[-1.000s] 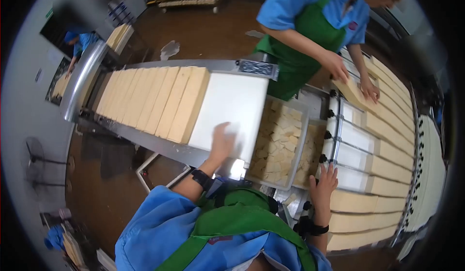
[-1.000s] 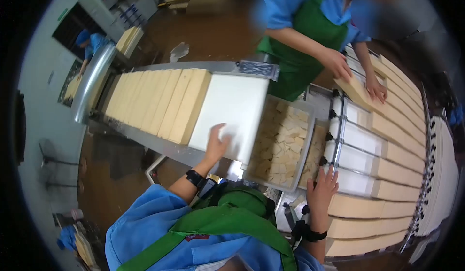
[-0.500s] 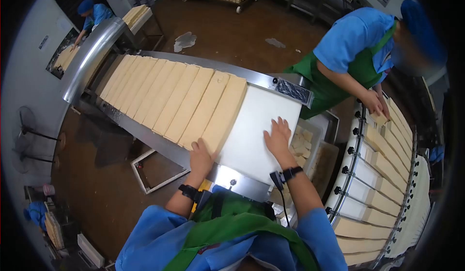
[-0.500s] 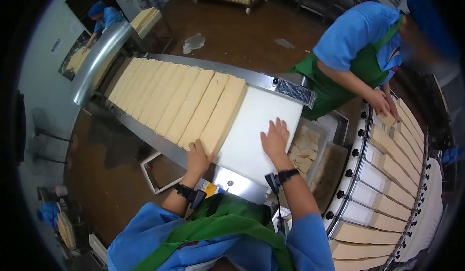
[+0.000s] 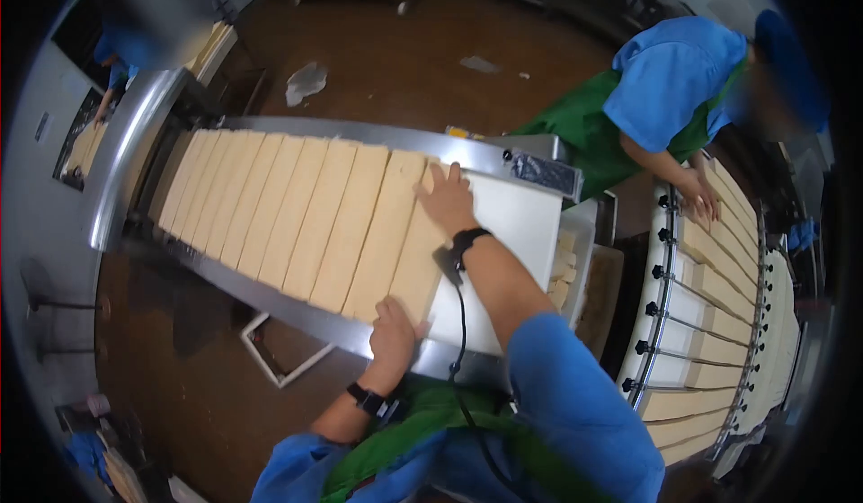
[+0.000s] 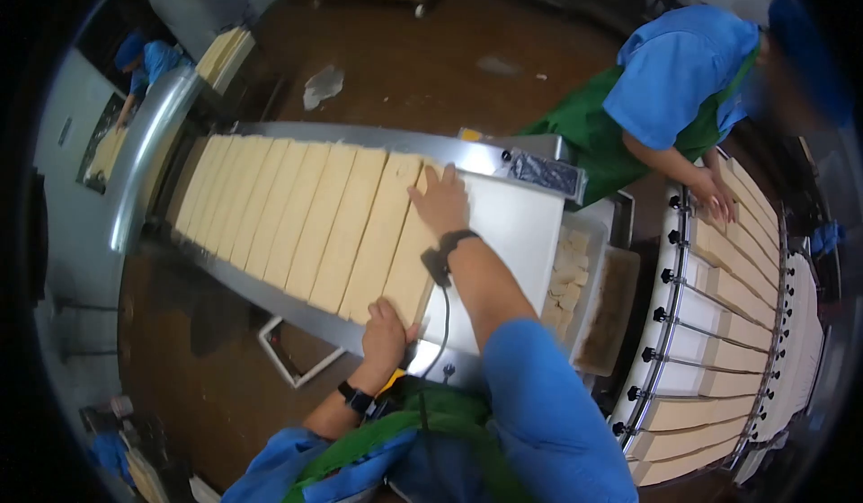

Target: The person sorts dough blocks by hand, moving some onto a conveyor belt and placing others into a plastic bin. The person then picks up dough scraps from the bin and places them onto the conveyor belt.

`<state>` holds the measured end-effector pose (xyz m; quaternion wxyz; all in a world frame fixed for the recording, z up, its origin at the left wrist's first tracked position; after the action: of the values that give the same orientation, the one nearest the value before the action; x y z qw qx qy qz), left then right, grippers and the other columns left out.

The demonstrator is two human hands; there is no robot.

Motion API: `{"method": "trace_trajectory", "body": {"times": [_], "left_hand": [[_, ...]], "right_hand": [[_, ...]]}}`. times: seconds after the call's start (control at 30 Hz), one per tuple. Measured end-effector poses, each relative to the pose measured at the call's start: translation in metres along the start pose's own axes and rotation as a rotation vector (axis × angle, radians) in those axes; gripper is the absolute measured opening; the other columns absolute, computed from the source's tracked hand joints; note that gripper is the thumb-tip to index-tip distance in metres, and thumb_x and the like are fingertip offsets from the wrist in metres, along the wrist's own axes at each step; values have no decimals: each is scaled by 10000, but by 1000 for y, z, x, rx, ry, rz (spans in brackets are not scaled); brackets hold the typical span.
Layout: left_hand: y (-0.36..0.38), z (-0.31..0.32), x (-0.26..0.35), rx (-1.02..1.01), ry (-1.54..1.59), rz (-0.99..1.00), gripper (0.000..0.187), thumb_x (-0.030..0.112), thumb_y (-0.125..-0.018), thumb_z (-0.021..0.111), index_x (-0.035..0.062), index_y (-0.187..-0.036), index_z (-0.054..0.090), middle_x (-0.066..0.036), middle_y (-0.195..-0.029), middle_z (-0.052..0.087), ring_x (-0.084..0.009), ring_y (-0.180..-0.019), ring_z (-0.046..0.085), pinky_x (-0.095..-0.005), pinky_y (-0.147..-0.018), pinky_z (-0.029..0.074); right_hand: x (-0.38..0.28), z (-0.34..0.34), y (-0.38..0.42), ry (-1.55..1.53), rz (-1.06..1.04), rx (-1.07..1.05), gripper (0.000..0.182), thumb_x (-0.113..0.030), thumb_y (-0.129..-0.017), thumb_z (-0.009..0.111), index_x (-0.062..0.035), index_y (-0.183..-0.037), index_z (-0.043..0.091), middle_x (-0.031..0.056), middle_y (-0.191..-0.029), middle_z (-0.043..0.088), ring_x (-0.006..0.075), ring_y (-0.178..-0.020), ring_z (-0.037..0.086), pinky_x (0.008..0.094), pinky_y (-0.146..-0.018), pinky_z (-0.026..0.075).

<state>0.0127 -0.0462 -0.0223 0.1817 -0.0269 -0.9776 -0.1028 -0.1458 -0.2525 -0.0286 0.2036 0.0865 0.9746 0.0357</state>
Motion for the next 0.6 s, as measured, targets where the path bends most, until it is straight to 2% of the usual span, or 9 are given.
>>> {"method": "trace_trajectory", "body": {"times": [0.03,0.13,0.23,0.3,0.4,0.43,0.53,0.57,0.6], "left_hand": [[-4,1,1,-10,12,-16,768,383,-706,738,-76,-1182,347,-224,-1033,450,-368,-747,597,-414,-583,523],[-1,0,3,-45,65,27,794,383,-704,741,-87,-1209,348,-233,-1081,434,-388,-824,586,-436,-667,526],[-10,-2,12,-58,196,239,790,344,-701,752,-75,-1225,333,-255,-1107,417,-434,-886,563,-472,-754,498],[-13,3,19,-123,304,403,794,317,-706,751,-61,-1243,306,-268,-1127,398,-466,-936,541,-490,-805,475],[-6,7,61,-461,334,314,828,309,-696,760,-32,-1265,266,-277,-1157,369,-480,-986,520,-478,-813,479],[-2,12,74,-532,240,284,845,363,-689,751,-25,-1269,274,-265,-1173,345,-462,-999,513,-466,-871,457],[0,28,100,-409,230,283,818,266,-676,764,-5,-1267,268,-285,-1157,331,-480,-987,489,-473,-841,465],[1,31,112,-309,250,384,798,235,-677,757,-6,-1267,277,-286,-1147,328,-474,-1014,462,-469,-863,450],[4,35,122,-210,273,481,779,203,-677,750,-8,-1267,287,-286,-1137,326,-468,-1040,435,-465,-885,435]], "right_hand": [[6,4,-1,47,28,108,634,-443,-830,540,-131,-1356,373,190,-1362,342,373,-1174,427,479,-943,404],[23,-31,13,-47,244,-54,699,-429,-790,580,-115,-1368,344,184,-1367,335,373,-1142,447,463,-948,406],[71,-76,44,-154,446,-61,787,-431,-749,618,-103,-1388,296,173,-1444,234,386,-1150,431,464,-952,402],[114,-74,55,-125,581,23,832,-439,-736,632,-99,-1401,264,175,-1475,154,402,-1184,400,479,-953,398],[163,-88,85,-64,691,121,911,-439,-716,661,-68,-1415,209,216,-1492,43,441,-1247,327,529,-947,386],[173,-95,99,-235,742,140,927,-410,-694,698,-40,-1393,215,260,-1464,67,450,-1261,314,504,-954,394],[203,-118,151,-506,820,296,901,-361,-667,727,-42,-1360,248,269,-1434,114,459,-1223,364,470,-960,401],[227,-108,163,-511,828,432,850,-306,-653,735,-65,-1327,275,265,-1392,190,463,-1169,422,456,-944,419],[241,-118,180,-519,844,537,845,-309,-657,730,-67,-1325,271,267,-1368,219,466,-1150,434,466,-934,422]]}}
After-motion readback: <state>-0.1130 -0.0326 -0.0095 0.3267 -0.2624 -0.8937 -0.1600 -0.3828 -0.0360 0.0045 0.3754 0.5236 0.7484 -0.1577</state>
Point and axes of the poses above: each hand's wrist, its own y-axis away from the middle knuckle, its own z-axis out of the palm, x = y × z, the point moved 4 cm from there along -y, towards the middle knuckle
